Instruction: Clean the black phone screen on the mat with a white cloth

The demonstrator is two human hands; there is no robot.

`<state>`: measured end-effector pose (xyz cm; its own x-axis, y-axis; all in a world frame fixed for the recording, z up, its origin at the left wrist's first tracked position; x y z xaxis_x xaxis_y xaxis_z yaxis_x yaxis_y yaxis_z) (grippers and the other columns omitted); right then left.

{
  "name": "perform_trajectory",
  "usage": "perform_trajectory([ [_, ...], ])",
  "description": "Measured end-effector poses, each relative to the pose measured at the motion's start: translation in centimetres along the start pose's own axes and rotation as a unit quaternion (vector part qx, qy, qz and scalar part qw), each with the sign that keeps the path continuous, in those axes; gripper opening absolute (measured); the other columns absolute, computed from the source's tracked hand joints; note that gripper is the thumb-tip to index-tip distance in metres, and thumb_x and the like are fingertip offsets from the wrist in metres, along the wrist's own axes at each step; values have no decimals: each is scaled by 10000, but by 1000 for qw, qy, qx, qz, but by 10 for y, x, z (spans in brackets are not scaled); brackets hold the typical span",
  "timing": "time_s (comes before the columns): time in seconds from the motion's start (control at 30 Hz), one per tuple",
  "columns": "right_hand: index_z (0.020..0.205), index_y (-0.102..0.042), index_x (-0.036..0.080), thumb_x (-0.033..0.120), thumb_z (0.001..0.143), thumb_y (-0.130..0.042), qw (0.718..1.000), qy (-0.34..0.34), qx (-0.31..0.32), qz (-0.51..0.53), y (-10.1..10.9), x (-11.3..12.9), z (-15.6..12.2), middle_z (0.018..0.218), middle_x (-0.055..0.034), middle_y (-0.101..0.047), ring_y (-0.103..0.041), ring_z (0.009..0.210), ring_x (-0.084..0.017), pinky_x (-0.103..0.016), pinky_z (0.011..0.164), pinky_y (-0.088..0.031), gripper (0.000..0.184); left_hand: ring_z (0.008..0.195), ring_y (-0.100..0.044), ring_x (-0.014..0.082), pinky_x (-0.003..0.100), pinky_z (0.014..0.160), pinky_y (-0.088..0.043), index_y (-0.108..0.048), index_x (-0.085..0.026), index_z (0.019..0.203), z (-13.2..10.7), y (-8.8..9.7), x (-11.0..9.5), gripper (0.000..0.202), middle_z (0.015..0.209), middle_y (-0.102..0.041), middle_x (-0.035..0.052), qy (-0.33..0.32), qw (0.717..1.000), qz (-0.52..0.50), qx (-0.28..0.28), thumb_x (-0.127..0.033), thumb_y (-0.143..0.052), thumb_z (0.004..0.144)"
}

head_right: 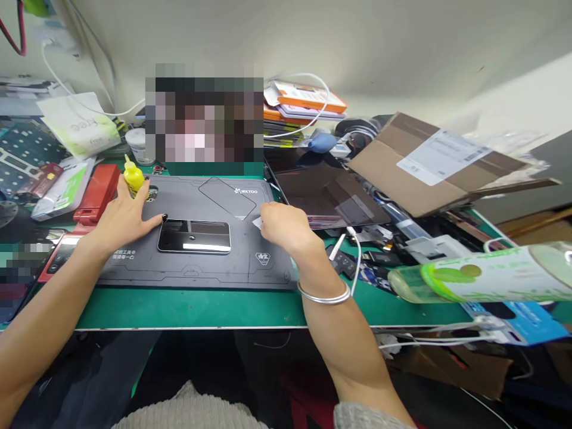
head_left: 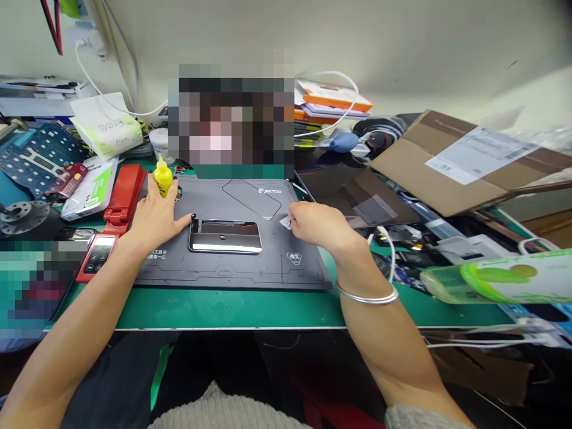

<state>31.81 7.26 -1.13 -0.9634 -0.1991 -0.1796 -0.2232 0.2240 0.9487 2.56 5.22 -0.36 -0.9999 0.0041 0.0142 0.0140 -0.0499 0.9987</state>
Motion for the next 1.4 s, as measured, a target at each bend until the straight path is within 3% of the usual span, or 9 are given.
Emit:
perform_trajectory([
  [0.23, 1004, -655, 158, 93, 900, -446, 1000, 6, -7, 13, -1, 0, 1, 1076, -116, -703, -667, 915, -250, -299, 625, -403, 242, 1440, -323, 436, 558, 1077, -360, -231, -135, 1562, -2, -1, -3, 656, 1586, -190, 321, 21, 1000, 13, -2, -490, -305, 1015],
  [0.4, 998, -648, 192, 118, 909, -459, 999, 10, -20, 28, 0, -2, 0, 1079, -85, -703, -662, 918, -233, -292, 629, -394, 222, 1420, -370, 417, 550, 1068, -373, -264, -167, 1557, -1, 2, -4, 612, 1598, -203, 291, 21, 1000, 8, -4, -454, -307, 1019],
  [0.6, 1052, -649, 162, 126, 894, -471, 999, -22, -8, 21, 1, -9, 0, 1093, -116, -698, -668, 923, -258, -310, 626, -404, 240, 1442, -329, 419, 567, 1089, -341, -248, -175, 1566, 2, -6, -4, 640, 1600, -196, 289, 44, 999, 9, -14, -480, -338, 1011],
  [0.77, 997, -676, 172, 113, 879, -466, 1000, -16, 7, 21, -1, -6, 2, 1049, -114, -710, -667, 908, -252, -308, 629, -409, 248, 1412, -375, 412, 559, 1084, -335, -305, -197, 1548, 1, -9, -2, 609, 1528, -360, 279, 48, 998, 46, 3, -485, -343, 1012],
  [0.97, 1076, -645, 186, 119, 886, -476, 999, -21, 4, 28, -2, -11, 4, 1102, -102, -702, -664, 965, -251, -292, 644, -397, 262, 1309, -483, 393, 518, 1021, -397, -350, -214, 1527, -2, -6, 1, 585, 1378, -523, 251, 29, 996, 80, 11, -485, -349, 1009],
  [1.1, 973, -661, 164, 96, 876, -473, 999, -22, 11, 29, -4, -10, 7, 1021, -118, -711, -670, 915, -266, -297, 627, -390, 222, 1229, -537, 387, 492, 978, -434, -380, -207, 1508, -7, 3, -1, 568, 1292, -565, 232, 20, 995, 92, 13, -458, -382, 998],
  [1.27, 989, -626, 170, 97, 892, -427, 999, -2, -27, 44, 4, -8, 1, 1065, -114, -693, -659, 909, -259, -305, 630, -387, 234, 1145, -558, 377, 481, 896, -490, -602, -131, 1289, -16, 29, -7, 464, 1204, -600, 205, 5, 998, 62, -23, -377, -362, 977],
  [1.4, 1006, -562, 191, 126, 897, -401, 981, 76, -129, 125, 20, 6, -10, 1070, -96, -654, -630, 843, -220, -318, 662, -425, 204, 1106, -574, 338, 446, 842, -515, -654, -135, 1186, -21, 42, -10, 412, 1176, -627, 173, -23, 998, 5, -50, -305, -351, 964],
])
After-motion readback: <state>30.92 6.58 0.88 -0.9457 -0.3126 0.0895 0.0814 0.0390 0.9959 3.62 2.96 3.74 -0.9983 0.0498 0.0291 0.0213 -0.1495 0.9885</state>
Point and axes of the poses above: each hand's wrist, its own z-axis towards the middle knuckle, its own y-axis out of the back of the hand, x = y × z, the point moved 6 cm from there along z, towards the middle knuckle
